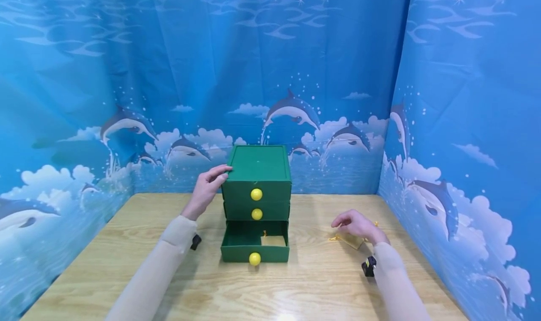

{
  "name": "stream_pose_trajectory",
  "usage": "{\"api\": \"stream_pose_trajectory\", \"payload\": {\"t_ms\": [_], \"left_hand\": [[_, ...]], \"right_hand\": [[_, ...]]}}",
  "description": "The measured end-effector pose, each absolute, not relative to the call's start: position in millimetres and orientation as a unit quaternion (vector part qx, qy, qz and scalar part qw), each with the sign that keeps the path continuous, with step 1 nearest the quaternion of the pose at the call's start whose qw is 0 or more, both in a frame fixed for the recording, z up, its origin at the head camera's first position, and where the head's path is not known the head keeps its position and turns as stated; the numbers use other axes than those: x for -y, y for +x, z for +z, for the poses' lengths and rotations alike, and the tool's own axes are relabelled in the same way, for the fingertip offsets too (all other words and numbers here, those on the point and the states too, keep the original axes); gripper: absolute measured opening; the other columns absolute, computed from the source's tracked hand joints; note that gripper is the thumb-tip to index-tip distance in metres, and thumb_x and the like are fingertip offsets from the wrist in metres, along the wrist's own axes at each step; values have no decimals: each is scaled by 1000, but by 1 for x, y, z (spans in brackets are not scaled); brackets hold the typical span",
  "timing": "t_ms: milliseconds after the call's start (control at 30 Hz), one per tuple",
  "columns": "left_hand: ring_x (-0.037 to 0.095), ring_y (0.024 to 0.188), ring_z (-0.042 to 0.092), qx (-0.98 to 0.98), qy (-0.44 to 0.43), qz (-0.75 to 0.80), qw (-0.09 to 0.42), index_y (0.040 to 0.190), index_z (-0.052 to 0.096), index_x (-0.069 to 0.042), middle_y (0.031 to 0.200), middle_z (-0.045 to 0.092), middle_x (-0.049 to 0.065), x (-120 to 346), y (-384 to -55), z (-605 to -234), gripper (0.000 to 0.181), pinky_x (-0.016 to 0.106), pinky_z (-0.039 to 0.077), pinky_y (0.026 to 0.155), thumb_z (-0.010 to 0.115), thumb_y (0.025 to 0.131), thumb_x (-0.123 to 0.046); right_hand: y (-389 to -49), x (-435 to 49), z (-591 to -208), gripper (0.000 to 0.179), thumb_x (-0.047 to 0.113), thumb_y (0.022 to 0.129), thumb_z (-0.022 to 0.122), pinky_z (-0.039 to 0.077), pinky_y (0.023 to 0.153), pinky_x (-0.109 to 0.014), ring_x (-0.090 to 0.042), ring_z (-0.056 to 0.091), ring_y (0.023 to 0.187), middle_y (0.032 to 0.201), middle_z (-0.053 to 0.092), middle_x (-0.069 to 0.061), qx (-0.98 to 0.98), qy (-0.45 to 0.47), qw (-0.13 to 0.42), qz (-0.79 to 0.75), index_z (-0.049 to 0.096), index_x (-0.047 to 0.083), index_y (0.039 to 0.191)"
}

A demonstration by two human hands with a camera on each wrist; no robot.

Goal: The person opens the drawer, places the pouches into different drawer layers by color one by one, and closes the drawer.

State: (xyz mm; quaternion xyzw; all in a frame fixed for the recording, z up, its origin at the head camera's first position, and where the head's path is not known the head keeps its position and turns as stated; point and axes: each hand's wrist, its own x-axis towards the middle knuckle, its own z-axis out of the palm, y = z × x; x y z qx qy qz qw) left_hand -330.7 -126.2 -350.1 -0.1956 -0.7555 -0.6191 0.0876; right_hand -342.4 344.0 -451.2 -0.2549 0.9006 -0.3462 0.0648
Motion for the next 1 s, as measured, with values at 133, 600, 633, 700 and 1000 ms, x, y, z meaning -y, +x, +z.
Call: {"api": "stream_pose_trajectory", "payload": {"t_ms": [133, 600, 633, 700, 1000], "left_hand": [[33, 139, 40, 758, -197, -615, 88, 135, 58, -4, 153, 39, 17, 126, -330, -351, 37, 53, 37, 111, 53, 102, -21], [32, 139, 40, 760, -195, -613, 90, 135, 59, -6, 153, 40, 17, 126, -332, -350, 38, 52, 37, 111, 54, 102, -23], [31, 139, 40, 760, -195, -613, 89, 135, 59, -6, 153, 40, 16, 126, -332, -351, 38, 52, 37, 111, 53, 102, -22], [31, 139, 40, 760, -195, -613, 89, 135, 58, -6, 153, 41, 16, 126, -332, -351, 38, 52, 37, 111, 53, 102, -22], [31, 140, 39, 761, -194, -612, 91, 135, 58, -5, 153, 41, 15, 126, -330, -350, 37, 51, 37, 112, 53, 102, -21]], "right_hand": [[-339, -351, -452, 20, -4, 86, 63, 51, 68, -23, -18, 63, 86, 106, 69, -22, -901, -252, 65, -346, 70, -7, 105], [-340, -373, -449, 27, -1, 89, 63, 54, 63, -30, -17, 63, 79, 110, 68, -27, -908, -207, 63, -359, 65, -11, 115], [-340, -374, -450, 28, -1, 89, 64, 54, 64, -30, -16, 64, 81, 110, 67, -27, -908, -210, 64, -357, 65, -11, 115], [-339, -375, -451, 29, 0, 89, 64, 54, 66, -29, -14, 64, 84, 112, 67, -27, -909, -207, 63, -355, 64, -11, 116], [-337, -376, -452, 36, 0, 88, 64, 54, 69, -30, -30, 64, 100, 122, 61, -31, -908, -190, 80, -365, 61, -10, 123]]}}
